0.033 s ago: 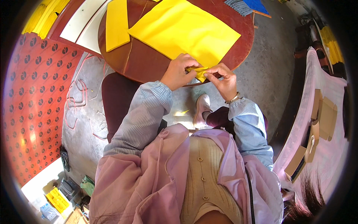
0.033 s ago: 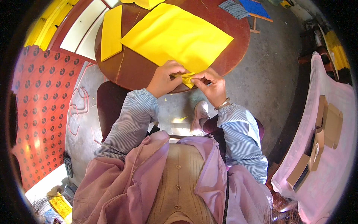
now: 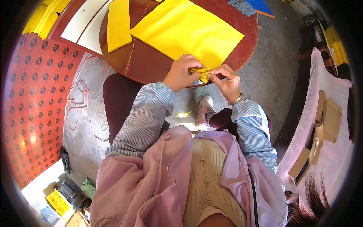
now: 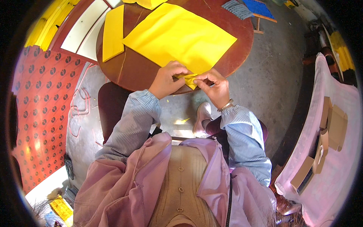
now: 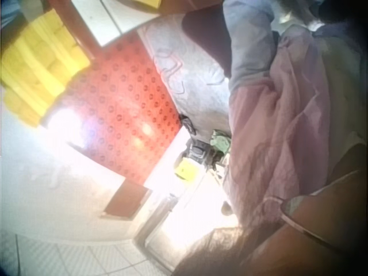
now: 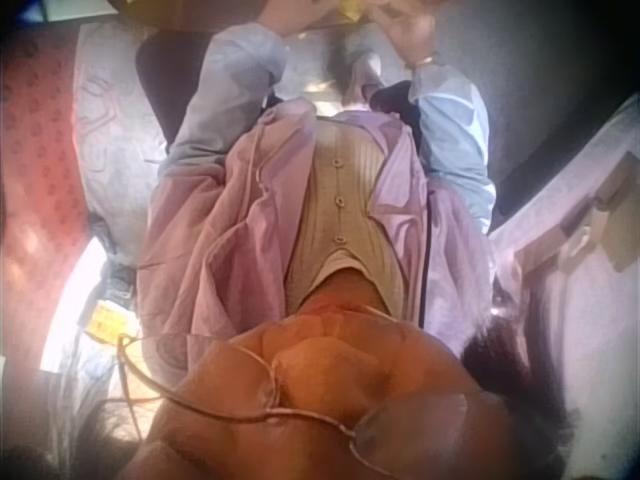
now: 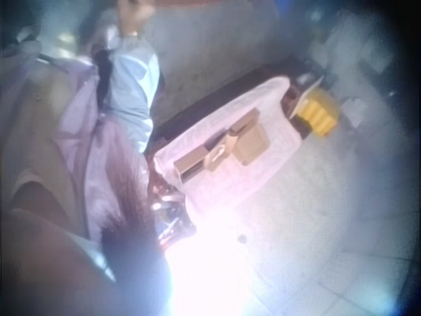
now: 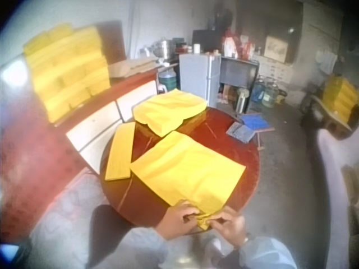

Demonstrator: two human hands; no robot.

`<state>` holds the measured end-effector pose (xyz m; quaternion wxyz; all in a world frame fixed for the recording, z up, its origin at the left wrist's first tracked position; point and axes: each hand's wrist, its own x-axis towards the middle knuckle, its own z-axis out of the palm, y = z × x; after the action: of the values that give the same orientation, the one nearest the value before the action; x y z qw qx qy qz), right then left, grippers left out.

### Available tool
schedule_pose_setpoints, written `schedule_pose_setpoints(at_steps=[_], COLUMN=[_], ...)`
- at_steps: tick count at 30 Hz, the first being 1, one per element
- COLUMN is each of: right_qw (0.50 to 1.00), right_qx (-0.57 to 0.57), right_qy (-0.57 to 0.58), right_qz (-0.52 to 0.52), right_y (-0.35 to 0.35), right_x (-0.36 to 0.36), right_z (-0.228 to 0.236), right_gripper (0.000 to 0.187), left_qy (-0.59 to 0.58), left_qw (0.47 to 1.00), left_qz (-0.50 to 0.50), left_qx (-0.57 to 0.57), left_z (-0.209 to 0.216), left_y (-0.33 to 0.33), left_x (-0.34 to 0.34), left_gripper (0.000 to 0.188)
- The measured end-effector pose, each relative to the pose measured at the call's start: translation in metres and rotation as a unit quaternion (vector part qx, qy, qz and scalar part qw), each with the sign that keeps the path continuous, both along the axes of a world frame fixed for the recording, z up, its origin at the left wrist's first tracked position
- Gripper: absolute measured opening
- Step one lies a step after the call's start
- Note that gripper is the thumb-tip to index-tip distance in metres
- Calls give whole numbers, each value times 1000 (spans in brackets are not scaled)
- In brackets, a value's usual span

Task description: The person folds a yellow sheet of paper on a round table, aligning edges and pressing creases. They repeat the folding process on the same sheet, creating multiple parallel folds.

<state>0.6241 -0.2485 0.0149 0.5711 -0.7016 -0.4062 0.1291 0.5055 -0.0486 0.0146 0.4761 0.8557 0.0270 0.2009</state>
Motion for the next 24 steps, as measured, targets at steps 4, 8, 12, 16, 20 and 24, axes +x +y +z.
schedule_pose_setpoints(at_steps=[4, 8, 12, 16, 20, 24], right_qw=[1000, 1000, 998, 998, 1000, 1000], right_qx=[7, -1, -4, 4, -13, -8], right_qy=[-17, -17, -65, -60, -14, -11], right_qz=[-6, -12, -2, 6, -1, 1], right_y=[1, 0, -2, -2, -2, -2], right_x=[-1, -4, -5, -3, -3, -2], right_z=[1, 5, 9, 8, 7, 6], right_gripper=[14, 19, 19, 15, 12, 12], left_qy=[5, 20, 22, 23, 22, 10], left_qw=[1000, 999, 999, 999, 999, 999], left_qz=[13, 31, 41, 36, 8, -14], left_qx=[-8, -11, -4, -7, -28, -51], left_z=[0, -1, -1, -3, -5, -4], left_y=[-2, -4, -4, -2, 2, 3], left_x=[1, 3, 3, 2, 2, 0], left_gripper=[18, 17, 17, 16, 17, 21])
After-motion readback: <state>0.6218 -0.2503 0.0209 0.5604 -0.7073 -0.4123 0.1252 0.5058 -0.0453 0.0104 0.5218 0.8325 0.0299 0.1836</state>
